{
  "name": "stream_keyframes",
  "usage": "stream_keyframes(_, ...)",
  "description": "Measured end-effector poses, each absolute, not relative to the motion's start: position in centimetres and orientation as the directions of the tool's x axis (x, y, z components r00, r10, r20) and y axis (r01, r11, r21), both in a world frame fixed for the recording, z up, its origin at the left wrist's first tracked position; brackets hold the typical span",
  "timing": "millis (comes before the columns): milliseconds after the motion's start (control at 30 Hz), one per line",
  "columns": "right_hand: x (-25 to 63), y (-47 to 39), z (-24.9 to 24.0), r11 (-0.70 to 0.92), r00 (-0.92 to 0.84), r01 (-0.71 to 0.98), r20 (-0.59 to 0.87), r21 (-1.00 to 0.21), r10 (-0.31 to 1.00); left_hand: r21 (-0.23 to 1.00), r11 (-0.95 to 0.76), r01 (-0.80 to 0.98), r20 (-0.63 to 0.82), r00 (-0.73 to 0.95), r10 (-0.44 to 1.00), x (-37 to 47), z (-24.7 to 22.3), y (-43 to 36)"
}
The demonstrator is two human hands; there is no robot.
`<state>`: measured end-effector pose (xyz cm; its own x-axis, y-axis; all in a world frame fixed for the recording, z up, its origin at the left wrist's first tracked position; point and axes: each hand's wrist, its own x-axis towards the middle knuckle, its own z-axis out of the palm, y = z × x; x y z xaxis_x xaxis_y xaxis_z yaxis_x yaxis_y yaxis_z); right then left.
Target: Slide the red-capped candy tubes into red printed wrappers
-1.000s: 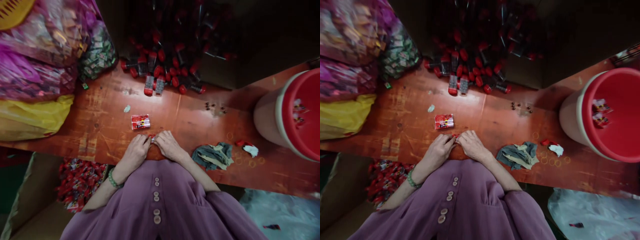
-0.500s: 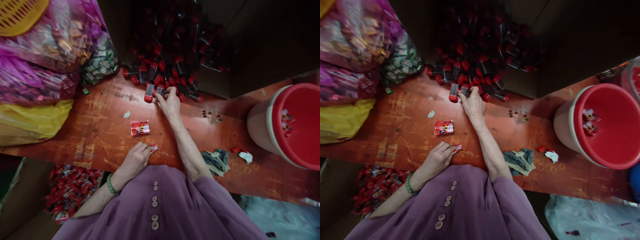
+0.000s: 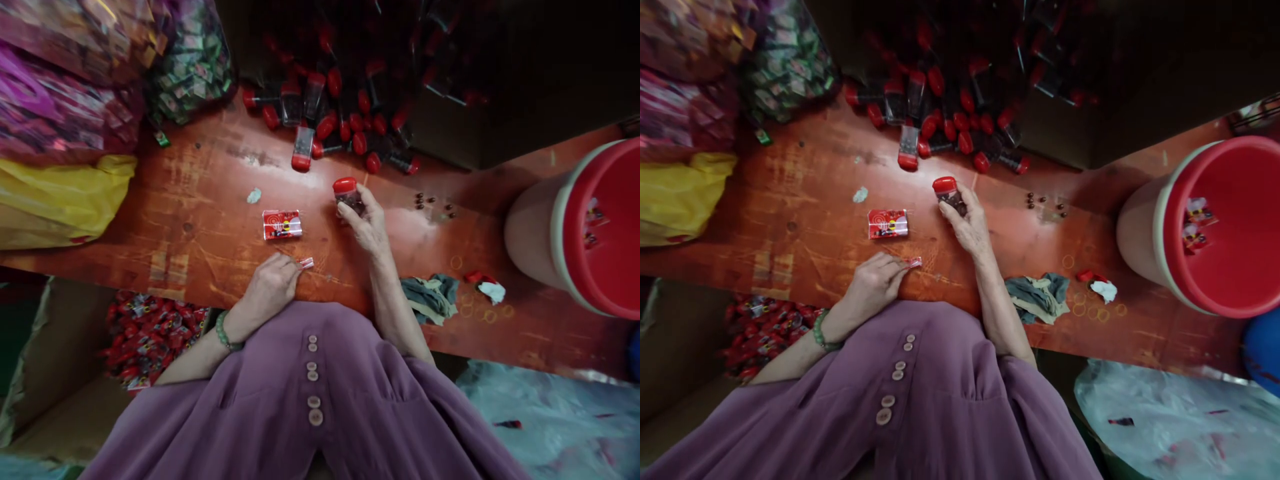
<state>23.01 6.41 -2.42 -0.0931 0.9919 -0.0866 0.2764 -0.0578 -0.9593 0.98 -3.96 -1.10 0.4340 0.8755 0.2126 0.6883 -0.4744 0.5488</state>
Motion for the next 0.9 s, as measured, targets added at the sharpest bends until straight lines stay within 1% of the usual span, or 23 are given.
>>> stream_keyframes(67, 23.5, 4.1, -1.8, -0.157, -0.107, 0.175, -0.177, -0.972, 0.978, 0.632, -0.431, 0.644, 0.269, 0.340, 0.901, 0.8, -1.3, -3.9)
stream_keyframes(100, 23.7, 3.0, -1.5, -0.196, -0.124, 0.121, -0.211, -0.973, 0.970, 0.685, -0.398, 0.610, 0.275, 0.289, 0.917, 0.7, -1.3, -3.8)
stream_keyframes(200, 24.0, 0.3, -0.5, -0.261, -0.194, -0.047, -0.247, -0.964, 0.949, 0.847, -0.258, 0.465, 0.216, 0.143, 0.966, 0.6, -0.7, -3.7)
stream_keyframes(267, 24.2, -1.1, 0.2, -0.287, -0.234, -0.132, -0.252, -0.949, 0.939, 0.899, -0.215, 0.382, 0.194, 0.092, 0.977, 0.7, -0.2, -3.5)
stream_keyframes(300, 24.3, -1.7, 0.7, -0.309, -0.252, -0.156, -0.264, -0.938, 0.931, 0.906, -0.226, 0.357, 0.211, 0.081, 0.974, 0.7, 0.1, -3.5)
stream_keyframes(400, 24.7, -3.1, 1.9, -0.421, -0.323, -0.175, -0.352, -0.890, 0.879, 0.865, -0.359, 0.352, 0.344, 0.107, 0.933, 0.6, 0.4, -3.3)
stream_keyframes(500, 25.0, -3.8, 2.8, -0.558, -0.435, -0.187, -0.441, -0.808, 0.785, 0.752, -0.496, 0.434, 0.460, 0.194, 0.867, 0.2, 0.5, -3.3)
stream_keyframes(567, 25.0, -3.9, 3.1, -0.621, -0.500, -0.180, -0.473, -0.763, 0.726, 0.683, -0.546, 0.485, 0.486, 0.257, 0.836, 0.0, 0.5, -3.4)
stream_keyframes(633, 24.8, -3.8, 3.1, -0.656, -0.546, -0.167, -0.486, -0.736, 0.683, 0.645, -0.577, 0.502, 0.492, 0.306, 0.815, -0.2, 0.5, -3.5)
stream_keyframes(767, 24.2, -3.2, 2.7, -0.707, -0.611, -0.152, -0.497, -0.691, 0.617, 0.614, -0.643, 0.457, 0.520, 0.378, 0.766, -0.2, 0.7, -3.5)
stream_keyframes(900, 23.9, -2.7, 2.0, -0.747, -0.637, -0.146, -0.516, -0.648, 0.573, 0.568, -0.714, 0.409, 0.572, 0.427, 0.700, -0.1, 0.6, -3.4)
